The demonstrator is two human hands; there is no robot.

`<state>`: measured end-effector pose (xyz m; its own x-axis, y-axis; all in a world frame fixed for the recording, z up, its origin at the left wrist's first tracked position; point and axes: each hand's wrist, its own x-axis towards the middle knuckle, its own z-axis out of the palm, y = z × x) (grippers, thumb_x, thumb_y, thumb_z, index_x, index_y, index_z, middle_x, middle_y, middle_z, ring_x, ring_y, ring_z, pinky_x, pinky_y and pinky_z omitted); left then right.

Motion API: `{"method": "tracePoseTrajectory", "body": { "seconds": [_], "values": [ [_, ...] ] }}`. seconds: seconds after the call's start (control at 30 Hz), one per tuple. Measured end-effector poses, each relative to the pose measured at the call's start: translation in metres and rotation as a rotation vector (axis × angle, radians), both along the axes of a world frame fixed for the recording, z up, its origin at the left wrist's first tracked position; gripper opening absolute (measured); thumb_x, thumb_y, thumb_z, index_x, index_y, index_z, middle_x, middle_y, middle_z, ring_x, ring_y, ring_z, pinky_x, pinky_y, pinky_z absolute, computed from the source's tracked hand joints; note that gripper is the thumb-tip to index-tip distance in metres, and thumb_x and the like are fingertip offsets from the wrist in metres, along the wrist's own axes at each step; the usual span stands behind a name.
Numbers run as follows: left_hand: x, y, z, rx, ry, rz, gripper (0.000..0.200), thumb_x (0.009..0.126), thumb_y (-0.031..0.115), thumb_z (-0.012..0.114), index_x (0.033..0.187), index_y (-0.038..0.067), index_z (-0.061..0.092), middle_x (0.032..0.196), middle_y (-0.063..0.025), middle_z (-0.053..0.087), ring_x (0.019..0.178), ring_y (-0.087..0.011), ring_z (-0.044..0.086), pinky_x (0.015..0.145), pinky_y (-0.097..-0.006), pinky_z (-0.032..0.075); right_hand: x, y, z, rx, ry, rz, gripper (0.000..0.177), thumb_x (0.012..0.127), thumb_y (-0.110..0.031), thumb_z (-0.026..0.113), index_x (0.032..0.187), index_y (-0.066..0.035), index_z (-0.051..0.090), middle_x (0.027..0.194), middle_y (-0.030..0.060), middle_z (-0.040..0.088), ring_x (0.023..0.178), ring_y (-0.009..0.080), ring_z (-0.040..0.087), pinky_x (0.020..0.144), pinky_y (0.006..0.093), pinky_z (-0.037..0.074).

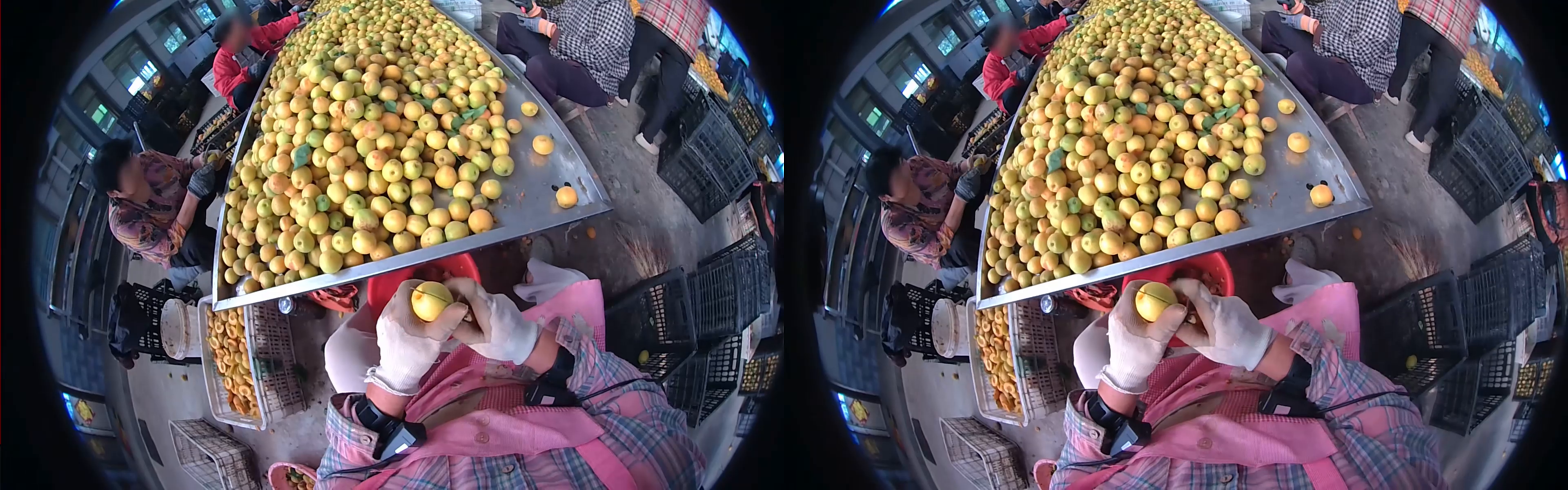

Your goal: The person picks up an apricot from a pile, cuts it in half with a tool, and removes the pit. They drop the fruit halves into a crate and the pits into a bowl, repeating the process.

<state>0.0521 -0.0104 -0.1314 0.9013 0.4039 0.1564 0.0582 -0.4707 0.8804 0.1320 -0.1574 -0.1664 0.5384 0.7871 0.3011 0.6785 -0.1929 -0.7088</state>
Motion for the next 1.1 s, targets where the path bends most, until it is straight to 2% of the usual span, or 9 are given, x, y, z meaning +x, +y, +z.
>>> {"method": "tracePoseTrajectory", "body": {
  "seconds": [0.07, 0.1, 0.2, 0.33, 0.73, 0.83, 0.9, 1.0, 1.1],
  "values": [
    [0.0, -0.002, -0.001, -0.061, -0.001, -0.018, 0.046, 0.073, 0.032, 0.078, 0.099, 0.001, 0.057, 0.081, -0.0155, 0.067, 0.075, -0.0321, 0.068, 0.065, -0.0396, 0.054, 0.003, 0.002, 0.01, 0.15, 0.16, 0.062, 0.063, 0.082, -0.015, 0.065, 0.136, -0.004, 0.035, 0.12, 0.0208, 0.057, 0.088, 0.0373, 0.065, 0.07, 0.0435, 0.054],
    [-0.001, -0.002, 0.0, -0.077, 0.021, -0.056, 0.043, 0.073, 0.03, 0.077, 0.098, 0.001, 0.057, 0.081, -0.0156, 0.067, 0.075, -0.0326, 0.067, 0.065, -0.0397, 0.053, 0.008, 0.007, 0.009, 0.275, 0.029, 0.121, 0.076, 0.079, -0.012, 0.068, 0.144, -0.008, 0.028, 0.136, 0.0199, 0.048, 0.101, 0.037, 0.062, 0.083, 0.0427, 0.053],
    [-0.005, -0.002, -0.006, -0.056, 0.027, -0.113, 0.04, 0.072, 0.028, 0.075, 0.095, 0.001, 0.058, 0.08, -0.0156, 0.066, 0.073, -0.034, 0.066, 0.065, -0.0399, 0.053, 0.01, 0.002, 0.012, 0.095, 0.412, 0.324, 0.076, 0.077, -0.008, 0.069, 0.142, -0.01, 0.03, 0.134, 0.0166, 0.05, 0.11, 0.035, 0.06, 0.09, 0.0401, 0.051],
    [-0.014, -0.003, -0.014, -0.031, -0.082, -0.184, 0.042, 0.069, 0.029, 0.077, 0.095, 0.001, 0.058, 0.078, -0.0149, 0.065, 0.07, -0.0345, 0.066, 0.063, -0.04, 0.053, 0.002, -0.001, 0.014, 0.166, 0.493, 0.376, 0.068, 0.075, -0.001, 0.069, 0.135, -0.01, 0.04, 0.121, 0.0122, 0.056, 0.108, 0.0286, 0.061, 0.092, 0.036, 0.048],
    [-0.027, -0.015, -0.006, 0.055, -0.08, -0.335, 0.042, 0.07, 0.025, 0.078, 0.099, 0.003, 0.058, 0.085, -0.0121, 0.066, 0.074, -0.0305, 0.067, 0.069, -0.037, 0.054, -0.001, -0.015, 0.013, 0.15, 0.59, 0.483, 0.069, 0.07, -0.008, 0.072, 0.134, -0.003, 0.044, 0.121, 0.0185, 0.057, 0.111, 0.03, 0.059, 0.096, 0.0344, 0.044],
    [-0.019, -0.014, -0.007, -0.546, -0.097, -0.37, 0.039, 0.078, 0.018, 0.076, 0.108, 0.002, 0.057, 0.099, -0.0097, 0.064, 0.09, -0.0209, 0.063, 0.084, -0.0314, 0.05, -0.003, -0.01, 0.013, 0.155, 0.459, 0.37, 0.079, 0.073, -0.008, 0.072, 0.142, -0.006, 0.034, 0.134, 0.0172, 0.048, 0.119, 0.0295, 0.055, 0.1, 0.0345, 0.043],
    [-0.022, -0.016, -0.005, -0.594, -0.039, -0.268, 0.043, 0.078, 0.02, 0.076, 0.112, 0.001, 0.056, 0.101, -0.0093, 0.063, 0.092, -0.0205, 0.062, 0.084, -0.0309, 0.049, 0.0, -0.007, 0.011, 0.161, 0.306, 0.227, 0.093, 0.074, -0.012, 0.075, 0.149, -0.008, 0.02, 0.148, 0.0168, 0.033, 0.127, 0.0327, 0.048, 0.105, 0.0359, 0.042],
    [-0.026, -0.012, -0.018, -0.432, -0.012, -0.184, 0.057, 0.079, 0.024, 0.079, 0.123, 0.0, 0.05, 0.104, -0.0097, 0.062, 0.092, -0.02, 0.062, 0.084, -0.0298, 0.049, 0.005, -0.008, 0.015, 0.028, 0.426, 0.183, 0.094, 0.074, -0.013, 0.075, 0.149, -0.008, 0.019, 0.149, 0.0184, 0.032, 0.128, 0.0347, 0.047, 0.104, 0.0376, 0.042],
    [-0.025, -0.016, -0.012, -0.604, -0.011, -0.137, 0.062, 0.079, 0.023, 0.079, 0.126, 0.0, 0.046, 0.107, -0.0124, 0.062, 0.095, -0.0213, 0.061, 0.085, -0.0294, 0.049, 0.007, -0.008, 0.006, -0.004, 0.377, 0.2, 0.094, 0.075, -0.014, 0.075, 0.149, -0.008, 0.018, 0.145, 0.0195, 0.038, 0.125, 0.034, 0.05, 0.104, 0.0382, 0.043]
  ]
}}
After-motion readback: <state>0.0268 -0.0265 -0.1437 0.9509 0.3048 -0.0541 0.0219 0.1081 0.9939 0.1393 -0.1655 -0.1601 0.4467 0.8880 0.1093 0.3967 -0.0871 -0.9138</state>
